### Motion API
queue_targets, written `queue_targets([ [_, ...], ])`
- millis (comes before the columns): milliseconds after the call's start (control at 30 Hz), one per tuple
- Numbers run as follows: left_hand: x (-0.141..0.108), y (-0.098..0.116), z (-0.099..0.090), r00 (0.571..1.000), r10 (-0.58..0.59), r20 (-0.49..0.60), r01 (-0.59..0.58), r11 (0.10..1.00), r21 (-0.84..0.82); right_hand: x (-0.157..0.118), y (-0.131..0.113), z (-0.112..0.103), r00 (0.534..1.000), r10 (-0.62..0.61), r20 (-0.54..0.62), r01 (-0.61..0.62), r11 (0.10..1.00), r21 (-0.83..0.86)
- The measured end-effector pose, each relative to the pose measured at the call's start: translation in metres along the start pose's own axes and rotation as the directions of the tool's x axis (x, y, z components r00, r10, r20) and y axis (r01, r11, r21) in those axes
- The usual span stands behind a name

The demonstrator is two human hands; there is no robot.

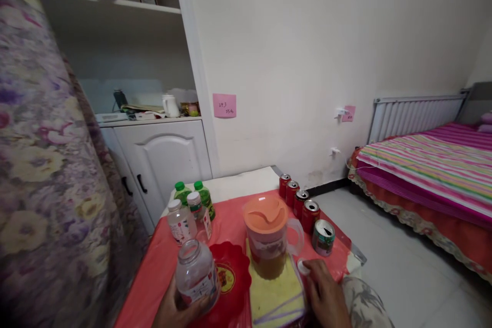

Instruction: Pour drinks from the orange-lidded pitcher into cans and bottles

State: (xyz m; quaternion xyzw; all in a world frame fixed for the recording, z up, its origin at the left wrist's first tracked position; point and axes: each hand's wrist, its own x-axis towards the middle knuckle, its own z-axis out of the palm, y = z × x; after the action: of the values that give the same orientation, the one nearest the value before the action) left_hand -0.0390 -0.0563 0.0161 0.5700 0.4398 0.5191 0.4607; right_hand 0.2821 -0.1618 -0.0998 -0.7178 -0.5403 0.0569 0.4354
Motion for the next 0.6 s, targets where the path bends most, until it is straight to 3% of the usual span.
queue_targets([
  [100,0.0,0.002,0.0,1.0,-0.013,0.003,0.013,1.0,-0.017,-0.005,-0.023,0.005,0.985,-0.108,0.134,0.106,0.994,0.019],
  [233,0.0,0.003,0.001,1.0,-0.007,0.005,0.007,1.0,0.0,0.0,-0.04,0.017,0.965,-0.049,0.256,0.094,0.981,-0.167],
  [400,-0.001,-0.001,0.001,0.999,0.003,0.033,-0.003,1.0,-0.022,0.004,-0.039,0.019,0.958,0.017,0.288,0.08,0.944,-0.321],
  [600,-0.002,-0.008,-0.001,1.0,-0.013,0.017,0.014,0.997,-0.08,0.009,-0.045,0.013,0.943,0.013,0.334,0.113,0.928,-0.354],
])
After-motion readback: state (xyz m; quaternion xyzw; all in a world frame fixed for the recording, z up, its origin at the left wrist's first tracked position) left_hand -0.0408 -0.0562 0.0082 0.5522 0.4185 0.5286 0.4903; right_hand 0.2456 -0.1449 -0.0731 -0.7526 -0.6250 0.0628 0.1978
